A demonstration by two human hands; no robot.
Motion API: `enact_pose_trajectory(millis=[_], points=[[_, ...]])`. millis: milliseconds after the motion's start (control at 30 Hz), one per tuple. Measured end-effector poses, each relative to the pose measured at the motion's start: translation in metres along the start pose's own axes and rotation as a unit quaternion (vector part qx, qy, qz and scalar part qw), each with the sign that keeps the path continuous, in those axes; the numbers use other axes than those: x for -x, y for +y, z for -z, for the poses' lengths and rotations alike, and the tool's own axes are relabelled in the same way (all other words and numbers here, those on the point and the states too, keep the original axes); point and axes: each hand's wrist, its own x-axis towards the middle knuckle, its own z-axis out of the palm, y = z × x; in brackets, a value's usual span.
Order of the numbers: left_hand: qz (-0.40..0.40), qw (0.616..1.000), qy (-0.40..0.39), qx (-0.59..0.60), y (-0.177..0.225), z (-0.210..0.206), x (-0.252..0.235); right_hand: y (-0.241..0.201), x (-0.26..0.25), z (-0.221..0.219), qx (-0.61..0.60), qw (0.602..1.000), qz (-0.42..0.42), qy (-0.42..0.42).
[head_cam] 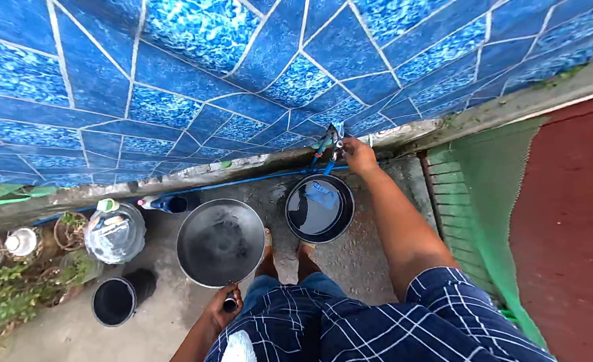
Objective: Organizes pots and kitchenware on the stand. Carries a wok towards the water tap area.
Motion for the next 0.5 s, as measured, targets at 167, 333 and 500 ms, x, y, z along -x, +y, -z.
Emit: enact_pose_trajectory(millis=[167,333,500], points=[[0.011,0.999,0.019,0.048,-0.034,-0.030,-0.014,0.070,-0.018,-0.042,-0.444,0.881,-0.159,0.040],[0.024,0.997,0.014,0.069,-0.053,-0.047,-0.033,0.077,-0.044,-0.142,-0.630,0.704,-0.328,0.034],[0.018,0.996,0.030,0.080,-0.062,-0.056,-0.057,0.092,-0.056,-0.175,-0.661,0.670,-0.337,0.037]])
